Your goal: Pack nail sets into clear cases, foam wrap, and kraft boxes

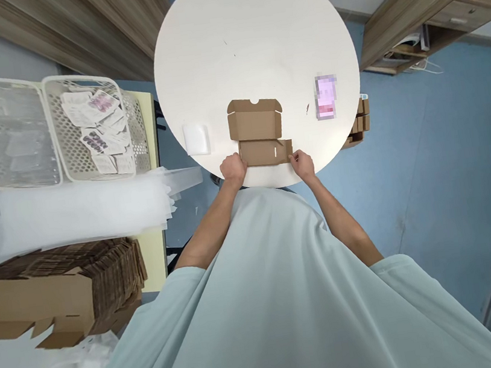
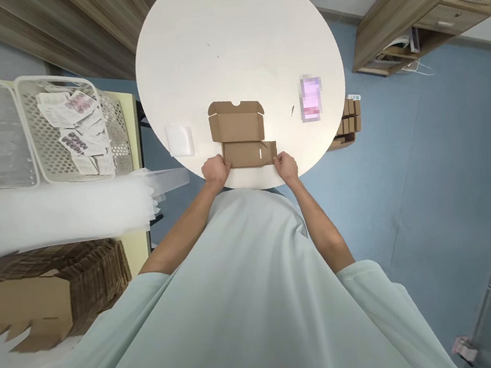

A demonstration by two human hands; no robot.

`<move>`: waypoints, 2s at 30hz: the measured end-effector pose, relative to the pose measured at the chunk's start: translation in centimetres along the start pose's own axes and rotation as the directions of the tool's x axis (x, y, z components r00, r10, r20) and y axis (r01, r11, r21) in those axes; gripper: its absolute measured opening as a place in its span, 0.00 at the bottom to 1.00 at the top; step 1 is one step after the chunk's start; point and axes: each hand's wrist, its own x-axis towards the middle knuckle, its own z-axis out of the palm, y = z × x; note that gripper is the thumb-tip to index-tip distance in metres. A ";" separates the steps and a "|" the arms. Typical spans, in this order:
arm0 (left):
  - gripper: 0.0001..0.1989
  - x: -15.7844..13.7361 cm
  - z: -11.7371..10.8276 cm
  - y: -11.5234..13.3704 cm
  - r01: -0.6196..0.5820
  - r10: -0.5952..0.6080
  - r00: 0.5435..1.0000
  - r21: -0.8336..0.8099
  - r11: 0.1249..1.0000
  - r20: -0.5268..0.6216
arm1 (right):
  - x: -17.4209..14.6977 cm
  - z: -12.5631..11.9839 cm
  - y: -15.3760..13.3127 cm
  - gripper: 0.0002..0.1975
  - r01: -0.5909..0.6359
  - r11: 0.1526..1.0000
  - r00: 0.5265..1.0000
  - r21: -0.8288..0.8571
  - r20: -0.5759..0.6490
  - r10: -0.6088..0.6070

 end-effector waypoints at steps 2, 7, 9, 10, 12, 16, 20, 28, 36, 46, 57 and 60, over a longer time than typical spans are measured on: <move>0.18 -0.1 -0.1 0.1 -0.001 0.001 1.000 0.001 1.000 -0.001 | -0.2 0.1 -0.5 0.08 0.002 1.000 1.000 -0.012 -0.008 -0.002; 0.19 -0.6 -0.6 0.2 -0.001 0.001 1.000 -0.006 1.000 0.005 | -1.3 -0.3 -2.0 0.07 0.052 0.998 0.999 -0.041 -0.013 -0.052; 0.19 -0.7 -0.7 0.2 -0.001 0.001 1.000 -0.007 1.000 0.005 | -1.7 -0.3 -2.6 0.07 0.076 0.996 0.997 -0.047 0.002 -0.076; 0.19 -0.7 -0.6 0.2 -0.001 0.002 1.000 -0.008 1.000 0.003 | -1.9 -0.3 -2.9 0.07 0.091 0.995 0.996 -0.049 0.011 -0.091; 0.19 -0.6 -0.4 0.2 -0.003 0.003 1.000 -0.013 1.000 -0.003 | -2.3 0.0 -3.6 0.07 0.127 0.991 0.992 -0.048 0.026 -0.126; 0.18 -0.3 0.1 0.1 -0.005 0.005 1.000 -0.020 1.000 -0.014 | -2.7 0.9 -4.9 0.09 0.212 0.977 0.977 -0.025 0.040 -0.210; 0.18 -0.2 0.3 0.2 0.007 -0.008 1.000 -0.024 1.000 -0.010 | -1.8 1.8 -5.6 0.15 0.230 0.972 0.972 0.047 0.046 -0.232; 0.18 -1.0 -0.1 0.2 0.004 -0.004 1.000 -0.060 0.998 -0.002 | 1.7 1.7 -5.2 0.11 -0.033 0.992 0.999 0.120 -0.027 0.037; 0.18 -0.8 0.0 0.1 0.003 -0.002 1.000 -0.055 0.998 0.008 | 1.6 1.1 -5.4 0.14 0.008 0.991 0.992 -0.132 0.123 0.009; 0.19 -0.3 1.0 -0.3 -0.024 0.023 1.000 -0.029 0.999 -0.008 | 1.3 2.3 -6.7 0.13 0.060 0.970 0.995 -0.235 0.094 -0.038; 0.16 1.5 -2.6 -7.1 0.034 -0.124 0.966 -0.363 0.931 -0.228 | -0.9 -0.1 -5.7 0.23 0.027 0.980 1.000 -0.198 0.001 -0.028; 0.22 4.1 -5.2 -10.1 0.138 -0.289 0.901 -0.419 0.897 -0.323 | -2.4 -1.2 -5.0 0.20 -0.009 0.990 1.000 -0.140 -0.027 0.005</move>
